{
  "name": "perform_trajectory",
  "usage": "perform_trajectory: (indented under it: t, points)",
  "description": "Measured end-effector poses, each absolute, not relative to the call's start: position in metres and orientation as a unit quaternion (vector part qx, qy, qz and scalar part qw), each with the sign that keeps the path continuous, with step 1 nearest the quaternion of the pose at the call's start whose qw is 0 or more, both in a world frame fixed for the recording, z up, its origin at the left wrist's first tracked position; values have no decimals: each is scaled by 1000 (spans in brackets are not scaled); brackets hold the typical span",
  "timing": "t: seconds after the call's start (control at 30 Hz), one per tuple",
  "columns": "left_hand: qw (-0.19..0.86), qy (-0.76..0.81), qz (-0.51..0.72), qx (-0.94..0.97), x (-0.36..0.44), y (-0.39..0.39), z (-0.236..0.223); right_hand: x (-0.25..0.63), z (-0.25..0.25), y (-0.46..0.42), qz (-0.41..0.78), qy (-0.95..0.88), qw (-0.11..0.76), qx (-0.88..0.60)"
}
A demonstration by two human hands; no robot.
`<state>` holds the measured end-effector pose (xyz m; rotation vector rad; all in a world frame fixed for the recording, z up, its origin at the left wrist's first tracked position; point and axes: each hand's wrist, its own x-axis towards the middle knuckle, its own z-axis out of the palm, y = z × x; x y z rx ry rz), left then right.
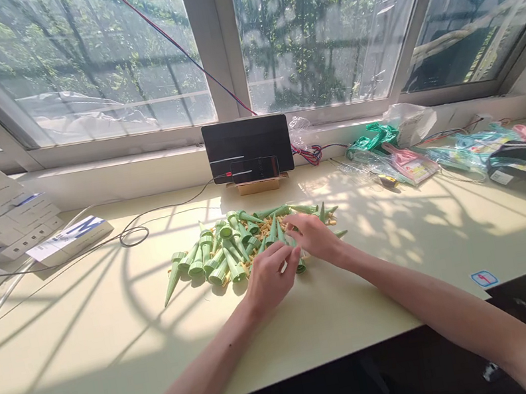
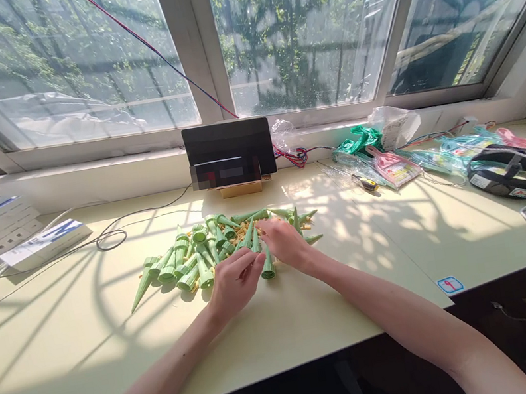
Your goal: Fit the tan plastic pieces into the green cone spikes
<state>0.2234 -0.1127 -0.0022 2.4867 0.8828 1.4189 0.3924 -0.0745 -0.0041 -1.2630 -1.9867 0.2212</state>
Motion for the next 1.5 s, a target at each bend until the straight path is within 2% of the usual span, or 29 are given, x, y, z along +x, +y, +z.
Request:
perform_trajectory:
  t: [0.13,0.27,0.6,0.83,1.0,1.5]
  points:
    - [161,380,493,766,224,-111,1,394,3,-81,95,-736,474,-474]
    - [234,424,503,716,222,-109,3,391,8,-90,183,-674,558,-448]
    - [358,425,501,663,222,-108,6,380,3,-100,281,-669,573,-380]
    - [380,405,510,657,222,-107,6,378,6,-104,334,-648,576,-370]
    - [355,408,512,667,222,-110,9,377,6,-105,349,-641,573,-373]
    - [317,405,516,685,222,-112,11,374,7,-107,351,-635,588,-358]
